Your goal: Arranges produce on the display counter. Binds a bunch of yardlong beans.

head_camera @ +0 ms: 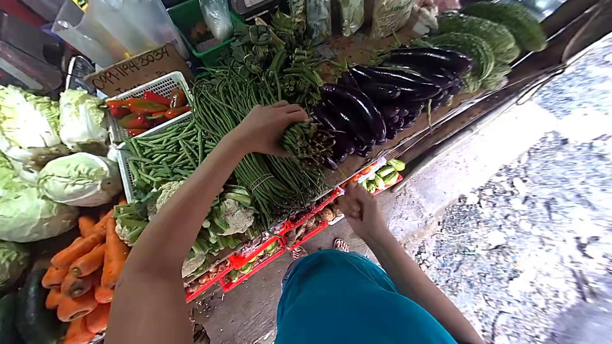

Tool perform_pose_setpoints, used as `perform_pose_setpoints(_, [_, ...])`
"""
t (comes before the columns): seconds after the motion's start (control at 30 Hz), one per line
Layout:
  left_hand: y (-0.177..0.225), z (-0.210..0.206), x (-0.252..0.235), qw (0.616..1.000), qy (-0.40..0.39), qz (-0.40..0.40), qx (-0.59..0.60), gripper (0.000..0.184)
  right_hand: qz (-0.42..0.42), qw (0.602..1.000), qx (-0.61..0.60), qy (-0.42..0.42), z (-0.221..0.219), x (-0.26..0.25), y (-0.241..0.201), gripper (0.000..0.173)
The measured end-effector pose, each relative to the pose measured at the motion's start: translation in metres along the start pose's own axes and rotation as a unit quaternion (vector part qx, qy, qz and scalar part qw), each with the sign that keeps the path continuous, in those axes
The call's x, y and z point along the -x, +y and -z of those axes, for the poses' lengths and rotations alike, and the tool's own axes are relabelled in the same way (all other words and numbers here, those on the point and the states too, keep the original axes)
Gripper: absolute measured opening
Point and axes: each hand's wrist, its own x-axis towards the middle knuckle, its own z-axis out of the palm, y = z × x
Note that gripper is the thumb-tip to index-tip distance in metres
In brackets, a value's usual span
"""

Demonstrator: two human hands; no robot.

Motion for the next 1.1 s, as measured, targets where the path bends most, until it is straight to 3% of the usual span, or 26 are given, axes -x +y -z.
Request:
perform_pose_setpoints(0.07, [-0.003, -0.002, 0.01, 0.999, 0.04, -0.002, 0.011, 0.079, -0.057, 0.988, -0.138, 0.035, -0.008, -0.014, -0.016, 0.025])
perform_pose_setpoints(0.13, [-0.001, -0.006, 0.016, 0.999, 0.053, -0.006, 0.01, 0.077, -0.072, 0.984, -0.165, 0.013, -0.015, -0.023, -0.026, 0.022])
perform_pose_setpoints(0.3, [0.006, -0.045, 0.016, 0.996, 0.02, -0.06, -0.061, 0.079, 0.005, 0.994, -0.097, -0.057, -0.036, -0.035, -0.058, 0.031])
perform_pose_setpoints(0.43, [0.006, -0.069, 0.007, 0.995, 0.019, -0.064, -0.076, 0.084, 0.016, 0.982, 0.143, -0.126, -0.05, -0.016, -0.059, 0.044])
perform_pose_setpoints(0.5, [0.0, -0.075, 0.004, 0.992, 0.016, -0.085, -0.091, 0.086, 0.013, 0.982, 0.114, -0.149, -0.043, 0.002, -0.048, 0.047])
perform_pose_setpoints(0.6, [0.0, -0.079, 0.01, 0.986, 0.022, -0.111, -0.125, 0.082, 0.035, 0.998, -0.047, -0.02, -0.008, 0.009, -0.036, 0.039])
perform_pose_setpoints(0.67, [0.001, -0.082, 0.019, 0.982, 0.066, -0.107, -0.142, 0.082, -0.014, 0.992, 0.006, 0.123, 0.01, 0.005, -0.027, 0.032])
perform_pose_setpoints(0.7, [0.002, -0.084, 0.024, 0.98, 0.091, -0.1, -0.144, 0.08, -0.052, 0.985, 0.065, 0.15, 0.013, 0.002, -0.021, 0.03])
perform_pose_setpoints(0.8, [0.004, -0.087, 0.029, 0.978, 0.139, -0.083, -0.131, 0.078, -0.081, 0.977, 0.177, 0.081, 0.006, -0.009, -0.005, 0.028])
perform_pose_setpoints(0.87, [0.005, -0.091, 0.029, 0.978, 0.144, -0.082, -0.128, 0.075, 0.001, 0.948, 0.306, 0.086, -0.004, -0.018, -0.003, 0.028])
perform_pose_setpoints(0.97, [0.004, -0.093, 0.029, 0.98, 0.138, -0.084, -0.118, 0.069, 0.252, 0.827, 0.49, 0.113, -0.021, -0.03, -0.018, 0.026])
perform_pose_setpoints(1.03, [0.003, -0.095, 0.028, 0.984, 0.131, -0.068, -0.103, 0.074, 0.346, 0.763, 0.545, 0.04, -0.033, -0.046, -0.034, 0.019])
perform_pose_setpoints(1.1, [0.002, -0.097, 0.026, 0.988, 0.122, -0.05, -0.085, 0.078, 0.349, 0.734, 0.579, -0.064, -0.042, -0.068, -0.042, 0.016])
